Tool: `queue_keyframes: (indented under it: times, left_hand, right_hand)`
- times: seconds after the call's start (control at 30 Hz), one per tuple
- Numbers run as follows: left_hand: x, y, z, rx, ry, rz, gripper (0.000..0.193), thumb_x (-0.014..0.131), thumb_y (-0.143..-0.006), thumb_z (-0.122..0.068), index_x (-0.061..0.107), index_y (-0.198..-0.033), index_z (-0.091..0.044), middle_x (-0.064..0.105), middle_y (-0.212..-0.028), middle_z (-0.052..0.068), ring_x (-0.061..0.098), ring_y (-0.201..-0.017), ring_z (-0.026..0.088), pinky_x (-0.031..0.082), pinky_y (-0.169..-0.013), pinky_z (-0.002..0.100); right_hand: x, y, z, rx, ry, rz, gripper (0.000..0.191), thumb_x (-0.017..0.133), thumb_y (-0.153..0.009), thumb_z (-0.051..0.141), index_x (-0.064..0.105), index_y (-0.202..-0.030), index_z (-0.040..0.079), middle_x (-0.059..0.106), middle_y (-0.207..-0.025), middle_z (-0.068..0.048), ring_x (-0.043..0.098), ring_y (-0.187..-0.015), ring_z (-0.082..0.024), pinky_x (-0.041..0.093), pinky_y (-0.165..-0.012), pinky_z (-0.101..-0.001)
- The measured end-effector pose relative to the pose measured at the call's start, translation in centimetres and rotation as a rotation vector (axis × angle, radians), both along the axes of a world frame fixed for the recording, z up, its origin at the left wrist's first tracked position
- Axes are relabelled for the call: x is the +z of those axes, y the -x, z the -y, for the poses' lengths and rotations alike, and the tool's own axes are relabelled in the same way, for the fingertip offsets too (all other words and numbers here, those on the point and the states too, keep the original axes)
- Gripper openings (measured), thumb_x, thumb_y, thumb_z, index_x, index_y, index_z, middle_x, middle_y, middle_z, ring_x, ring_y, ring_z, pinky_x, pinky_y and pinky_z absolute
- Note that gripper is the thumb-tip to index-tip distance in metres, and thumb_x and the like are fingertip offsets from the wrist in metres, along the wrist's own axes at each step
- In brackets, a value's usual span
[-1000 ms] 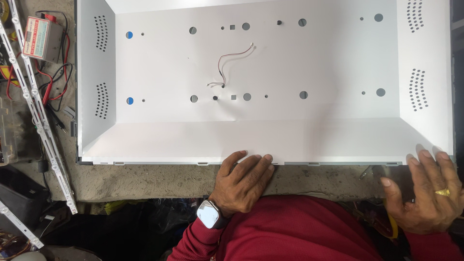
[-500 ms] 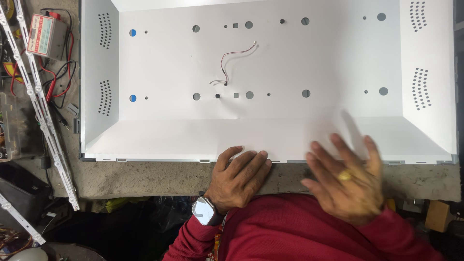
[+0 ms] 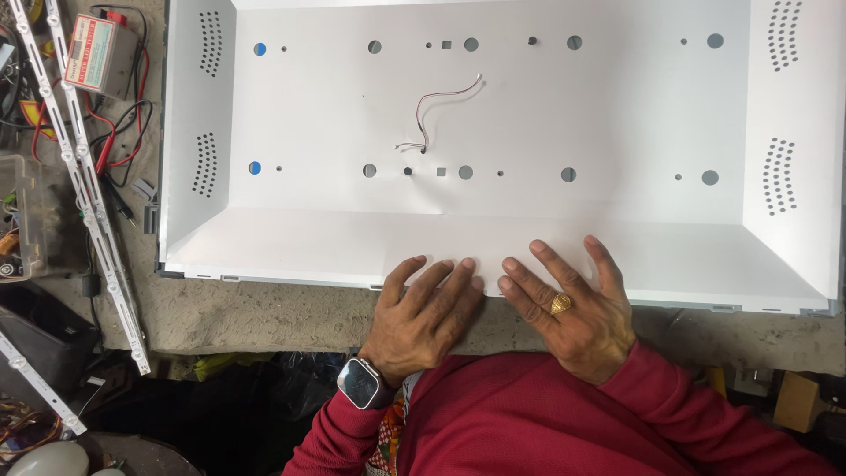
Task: The person assembles an LED light panel by hand. They thread wires through holes in the white backplate, then attach and secure the metal frame and corner pieces around the perimeter. The person repeatedly checks alignment and presses components into place.
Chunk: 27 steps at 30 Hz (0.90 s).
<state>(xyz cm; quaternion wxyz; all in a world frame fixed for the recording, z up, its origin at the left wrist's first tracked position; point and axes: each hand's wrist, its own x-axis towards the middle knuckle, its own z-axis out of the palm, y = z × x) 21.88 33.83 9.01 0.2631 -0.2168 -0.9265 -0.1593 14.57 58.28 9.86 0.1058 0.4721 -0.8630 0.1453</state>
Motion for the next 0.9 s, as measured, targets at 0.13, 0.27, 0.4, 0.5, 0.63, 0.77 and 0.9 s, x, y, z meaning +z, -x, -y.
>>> queue_keyframes:
  times: [0.13, 0.27, 0.4, 0.5, 0.63, 0.77, 0.9]
  left_hand:
    - [-0.6, 0.3, -0.7, -0.074, 0.057, -0.056, 0.03, 0.074, -0.1, -0.026, 0.071, -0.127, -0.014, 0.068, -0.135, 0.006, 0.06, -0.127, 0.022, 0.05, -0.107, 0.048]
    - [-1.2, 0.8, -0.4, -0.082, 0.06, -0.113, 0.026, 0.077, -0.102, -0.025, 0.071, -0.125, -0.015, 0.066, -0.136, 0.005, 0.058, -0.128, 0.021, 0.05, -0.109, 0.047]
    - [-1.3, 0.9, 0.1, -0.146, -0.018, -0.046, 0.028, 0.077, -0.098, -0.025, 0.071, -0.121, -0.01, 0.064, -0.135, 0.009, 0.058, -0.126, 0.024, 0.052, -0.107, 0.051]
    - [-1.4, 1.1, -0.1, -0.195, -0.062, -0.02, 0.027, 0.077, -0.1, -0.024, 0.07, -0.121, -0.008, 0.061, -0.135, 0.01, 0.058, -0.126, 0.024, 0.053, -0.11, 0.052]
    - [-1.4, 1.1, -0.1, -0.205, -0.044, -0.045, 0.024, 0.074, -0.102, -0.023, 0.067, -0.12, -0.008, 0.06, -0.133, 0.009, 0.058, -0.126, 0.025, 0.052, -0.11, 0.053]
    - [-1.3, 1.2, 0.1, -0.228, -0.085, -0.021, 0.022, 0.072, -0.101, -0.02, 0.065, -0.119, -0.008, 0.06, -0.131, 0.011, 0.059, -0.125, 0.027, 0.051, -0.111, 0.056]
    - [-1.2, 1.5, 0.0, -0.235, -0.062, -0.048, 0.019, 0.071, -0.101, -0.019, 0.065, -0.117, -0.009, 0.063, -0.126, 0.01, 0.061, -0.123, 0.026, 0.051, -0.111, 0.058]
  right_hand:
    - [-0.1, -0.1, -0.1, -0.015, 0.003, -0.013, 0.037, 0.066, -0.094, 0.013, 0.065, -0.131, 0.021, 0.067, -0.137, 0.004, 0.052, -0.137, -0.02, 0.028, -0.121, -0.0599]
    - [0.2, -0.1, -0.8, -0.01, 0.115, -0.037, 0.034, 0.069, -0.096, 0.012, 0.068, -0.129, 0.02, 0.069, -0.134, 0.002, 0.054, -0.135, -0.017, 0.033, -0.122, -0.0551]
    - [0.4, 0.0, -1.0, 0.073, 0.117, -0.03, 0.031, 0.069, -0.093, 0.014, 0.07, -0.124, 0.016, 0.071, -0.129, 0.002, 0.058, -0.129, -0.019, 0.037, -0.115, -0.0555]
    - [0.6, 0.2, -0.9, 0.084, 0.117, 0.009, 0.025, 0.068, -0.093, 0.014, 0.071, -0.118, 0.016, 0.073, -0.125, 0.002, 0.062, -0.125, -0.019, 0.04, -0.113, -0.0543]
    - [0.7, 0.3, -0.6, 0.133, 0.17, -0.004, 0.022, 0.068, -0.095, 0.015, 0.072, -0.117, 0.013, 0.073, -0.124, -0.003, 0.063, -0.125, -0.02, 0.04, -0.114, -0.0519]
    - [0.9, 0.1, -0.2, 0.115, 0.164, -0.008, 0.022, 0.067, -0.094, 0.014, 0.073, -0.115, 0.014, 0.074, -0.123, -0.003, 0.063, -0.126, -0.02, 0.04, -0.112, -0.0527]
    - [1.0, 0.3, -0.1, 0.103, 0.146, -0.024, 0.023, 0.067, -0.091, 0.014, 0.074, -0.114, 0.016, 0.076, -0.12, -0.002, 0.064, -0.121, -0.021, 0.041, -0.108, -0.0533]
